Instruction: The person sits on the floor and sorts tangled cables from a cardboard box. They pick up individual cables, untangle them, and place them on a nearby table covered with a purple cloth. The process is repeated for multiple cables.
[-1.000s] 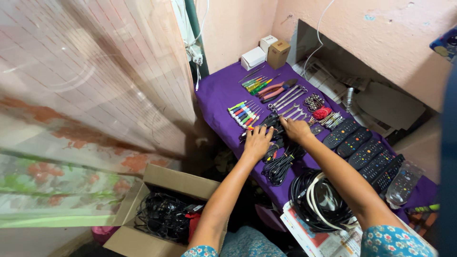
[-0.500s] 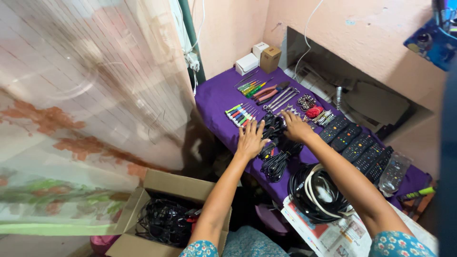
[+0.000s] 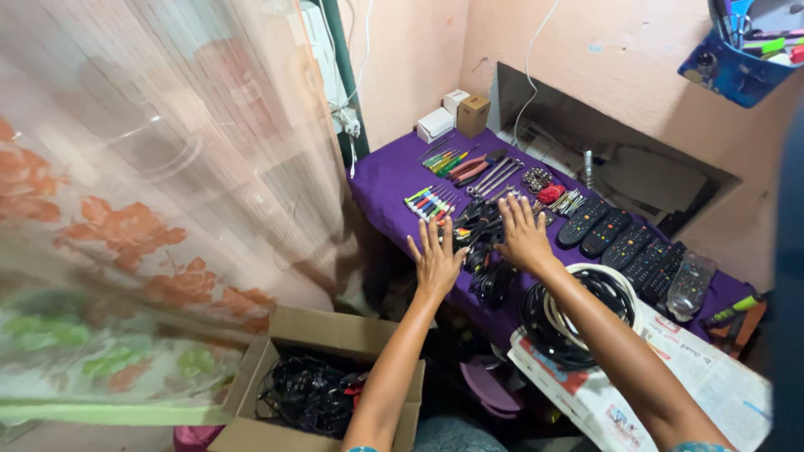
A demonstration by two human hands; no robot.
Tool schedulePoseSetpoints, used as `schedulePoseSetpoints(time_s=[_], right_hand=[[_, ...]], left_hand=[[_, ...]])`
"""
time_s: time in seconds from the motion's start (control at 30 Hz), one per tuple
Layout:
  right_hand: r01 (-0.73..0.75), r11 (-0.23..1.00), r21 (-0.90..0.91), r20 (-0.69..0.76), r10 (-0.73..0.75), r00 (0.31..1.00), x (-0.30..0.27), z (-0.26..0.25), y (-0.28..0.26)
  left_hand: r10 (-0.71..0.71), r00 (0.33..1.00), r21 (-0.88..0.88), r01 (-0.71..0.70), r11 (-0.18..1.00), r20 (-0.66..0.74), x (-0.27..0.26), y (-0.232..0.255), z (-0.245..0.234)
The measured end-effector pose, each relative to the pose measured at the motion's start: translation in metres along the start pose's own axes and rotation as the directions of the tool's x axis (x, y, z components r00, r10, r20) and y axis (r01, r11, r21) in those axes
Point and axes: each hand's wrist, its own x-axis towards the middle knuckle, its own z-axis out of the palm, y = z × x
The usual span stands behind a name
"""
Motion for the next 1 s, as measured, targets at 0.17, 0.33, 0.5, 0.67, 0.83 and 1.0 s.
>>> schedulePoseSetpoints(time_s=[0.17, 0.33, 0.5, 0.67, 0.83, 1.0], right_hand=[[0.042, 0.994, 0.096, -0.094, -0.033, 0.995, -0.031, 0.002, -0.046], [0.123, 0.981, 0.147, -0.077, -0.112, 0.991, -0.069, 0.007, -0.093], [0.189, 0.961, 0.2, -0.108, -0.17, 0.979, -0.133, 0.017, -0.126], [0.187, 0.958, 0.218, -0.011, -0.189, 0.982, -0.2, 0.025, -0.169], [0.258, 0.929, 0.267, 0.021, -0.273, 0.962, -0.244, 0.02, -0.216], [0.339, 0.902, 0.267, -0.031, -0.344, 0.939, -0.251, 0.011, -0.258]], left_hand=[[-0.035, 0.999, -0.002, 0.035, 0.999, -0.031, -0.035, -0.008, -0.023], [-0.077, 0.994, 0.037, 0.08, 0.996, -0.078, -0.08, -0.013, -0.051], [-0.09, 0.991, 0.076, 0.098, 0.992, -0.095, -0.149, -0.01, -0.083], [-0.109, 0.993, 0.125, 0.115, 0.985, -0.054, -0.227, -0.01, -0.123], [-0.181, 0.984, 0.174, 0.178, 0.969, 0.001, -0.285, -0.036, -0.172], [-0.271, 0.962, 0.186, 0.272, 0.944, -0.032, -0.314, -0.086, -0.215]])
